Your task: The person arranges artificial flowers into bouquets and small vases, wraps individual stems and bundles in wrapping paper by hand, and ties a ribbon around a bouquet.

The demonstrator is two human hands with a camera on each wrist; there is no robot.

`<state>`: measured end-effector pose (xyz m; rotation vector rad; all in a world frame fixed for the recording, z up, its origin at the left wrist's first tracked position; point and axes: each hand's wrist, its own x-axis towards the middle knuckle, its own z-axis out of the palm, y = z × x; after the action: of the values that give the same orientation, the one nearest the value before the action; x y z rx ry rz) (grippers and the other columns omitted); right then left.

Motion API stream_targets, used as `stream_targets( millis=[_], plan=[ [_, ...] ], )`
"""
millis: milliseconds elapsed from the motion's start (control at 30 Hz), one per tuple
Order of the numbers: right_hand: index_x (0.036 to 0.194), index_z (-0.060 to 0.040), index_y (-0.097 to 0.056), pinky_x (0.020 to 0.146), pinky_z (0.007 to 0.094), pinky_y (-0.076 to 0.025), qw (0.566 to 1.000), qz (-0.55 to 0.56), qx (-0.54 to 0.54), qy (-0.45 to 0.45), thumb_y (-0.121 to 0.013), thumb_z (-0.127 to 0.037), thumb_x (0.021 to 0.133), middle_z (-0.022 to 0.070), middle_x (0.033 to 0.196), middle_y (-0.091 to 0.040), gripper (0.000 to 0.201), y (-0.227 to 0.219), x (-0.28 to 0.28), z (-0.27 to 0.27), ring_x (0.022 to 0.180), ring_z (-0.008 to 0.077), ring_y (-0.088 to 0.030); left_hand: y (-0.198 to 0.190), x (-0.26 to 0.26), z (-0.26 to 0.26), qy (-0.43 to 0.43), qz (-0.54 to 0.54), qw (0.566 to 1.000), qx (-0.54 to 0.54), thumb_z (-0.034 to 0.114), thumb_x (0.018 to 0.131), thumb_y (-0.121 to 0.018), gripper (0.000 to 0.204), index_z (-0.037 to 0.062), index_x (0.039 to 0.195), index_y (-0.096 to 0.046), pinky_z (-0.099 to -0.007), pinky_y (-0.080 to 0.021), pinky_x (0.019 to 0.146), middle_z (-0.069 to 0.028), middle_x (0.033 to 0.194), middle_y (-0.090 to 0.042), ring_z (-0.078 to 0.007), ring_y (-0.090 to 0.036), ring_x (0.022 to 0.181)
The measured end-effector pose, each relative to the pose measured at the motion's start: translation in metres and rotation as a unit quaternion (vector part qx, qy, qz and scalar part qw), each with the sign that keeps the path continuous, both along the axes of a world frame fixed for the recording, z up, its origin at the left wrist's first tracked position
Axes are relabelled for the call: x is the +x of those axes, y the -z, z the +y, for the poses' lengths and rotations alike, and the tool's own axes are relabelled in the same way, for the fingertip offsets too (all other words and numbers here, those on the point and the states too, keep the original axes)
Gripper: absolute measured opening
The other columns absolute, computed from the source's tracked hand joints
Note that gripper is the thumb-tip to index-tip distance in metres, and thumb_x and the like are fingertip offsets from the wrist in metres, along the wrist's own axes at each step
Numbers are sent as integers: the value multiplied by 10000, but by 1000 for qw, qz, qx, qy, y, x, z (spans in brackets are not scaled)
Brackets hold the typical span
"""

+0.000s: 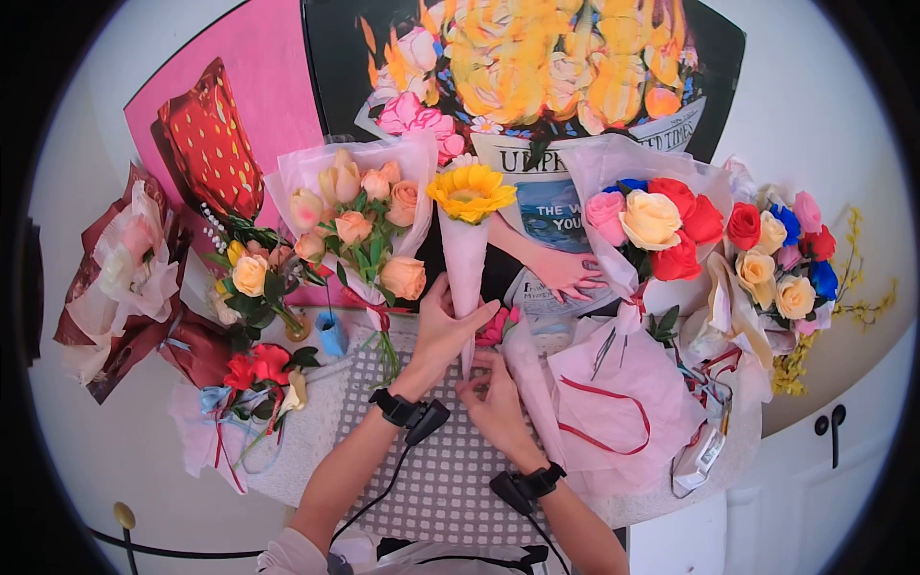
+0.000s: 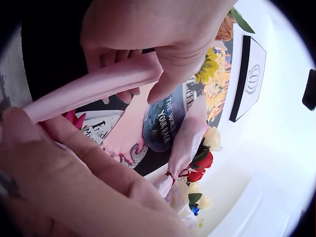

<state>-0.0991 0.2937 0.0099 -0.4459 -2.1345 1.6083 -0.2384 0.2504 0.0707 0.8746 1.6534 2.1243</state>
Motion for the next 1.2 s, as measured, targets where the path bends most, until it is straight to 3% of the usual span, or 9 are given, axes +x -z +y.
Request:
stream_targets(
  millis=[167, 300, 567, 633, 733, 800, 900, 1067, 1200],
  plan=[
    [1417, 27, -441, 732, 293, -510, 999, 24, 26, 11, -751, -41, 913, 129, 1310, -605, 595, 4, 2, -3, 965, 157, -649, 2, 6, -11, 20, -20, 999, -33, 54, 859, -859, 504, 8, 1243, -535, -259, -555, 807, -53, 1015, -702, -89, -661, 918],
    [1451, 25, -394, 735, 303, -508, 998, 47, 32, 20, -760, -42, 896, 146, 1374, -547, 668, 9, 2, -6, 959, 171, -651, 14, 13, -20, 39, -25, 998, -39, 72, 847, -876, 656, 0, 1348, -458, -329, -555, 997, -113, 1208, -684, -169, -662, 1139],
    [1478, 15, -381, 744, 292, -516, 987, 72, 72, 126, -736, -22, 899, 137, 1402, -536, 680, -36, 22, -2, 943, 167, -638, 47, 29, -58, 20, 41, 995, -91, 87, 879, -837, 898, 0, 1553, -249, -428, -360, 1238, -225, 1529, -471, -287, -477, 1445],
    [1468, 16, -402, 750, 292, -521, 983, 61, 93, 149, -723, -23, 912, 131, 1397, -547, 644, -53, 39, 8, 942, 164, -634, 44, 45, -82, 3, 73, 991, -111, 76, 894, -818, 879, 0, 1559, -248, -431, -361, 1236, -223, 1525, -480, -298, -476, 1447],
    [1404, 33, -462, 764, 384, -527, 969, 74, 184, 149, -741, -58, 901, 182, 1129, -631, 582, -78, 74, 19, 941, 280, -633, 23, 76, -135, 2, 109, 984, -144, 57, 929, -776, 790, 3, 1548, -289, -431, -379, 1219, -211, 1493, -525, -298, -505, 1426],
    [1348, 34, -506, 775, 446, -542, 917, -45, 376, 123, -752, -103, 905, 223, 1150, -620, 525, -91, 102, 16, 1015, 384, -640, 8, 100, -174, 36, 109, 979, -171, 36, 965, -730, 607, 4, 1477, -405, -416, -434, 1163, -184, 1397, -616, -265, -590, 1334],
    [1351, 35, -484, 800, 508, -548, 878, -168, 428, 134, -767, -137, 897, 254, 1168, -612, 561, -86, 125, 0, 1062, 448, -629, 21, 134, -213, 55, 69, 979, -186, 16, 993, -692, 399, -6, 1356, -529, -376, -508, 1058, -150, 1233, -709, -218, -688, 1171],
    [1376, 30, -450, 835, 515, -559, 886, -191, 407, 113, -785, -147, 878, 254, 1173, -620, 626, -50, 134, -11, 1094, 460, -634, 68, 152, -233, -14, -8, 978, -207, -16, 1007, -663, 189, -25, 1194, -637, -306, -583, 840, -108, 981, -768, -178, -747, 922],
    [1410, 24, -430, 845, 524, -556, 896, -212, 373, 117, -795, -150, 863, 288, 1192, -648, 680, -36, 129, -6, 1043, 473, -669, 71, 147, -233, -17, 28, 986, -167, -19, 1003, -666, 176, -27, 1177, -648, -301, -581, 828, -117, 985, -772, -175, -746, 911]
  ],
)
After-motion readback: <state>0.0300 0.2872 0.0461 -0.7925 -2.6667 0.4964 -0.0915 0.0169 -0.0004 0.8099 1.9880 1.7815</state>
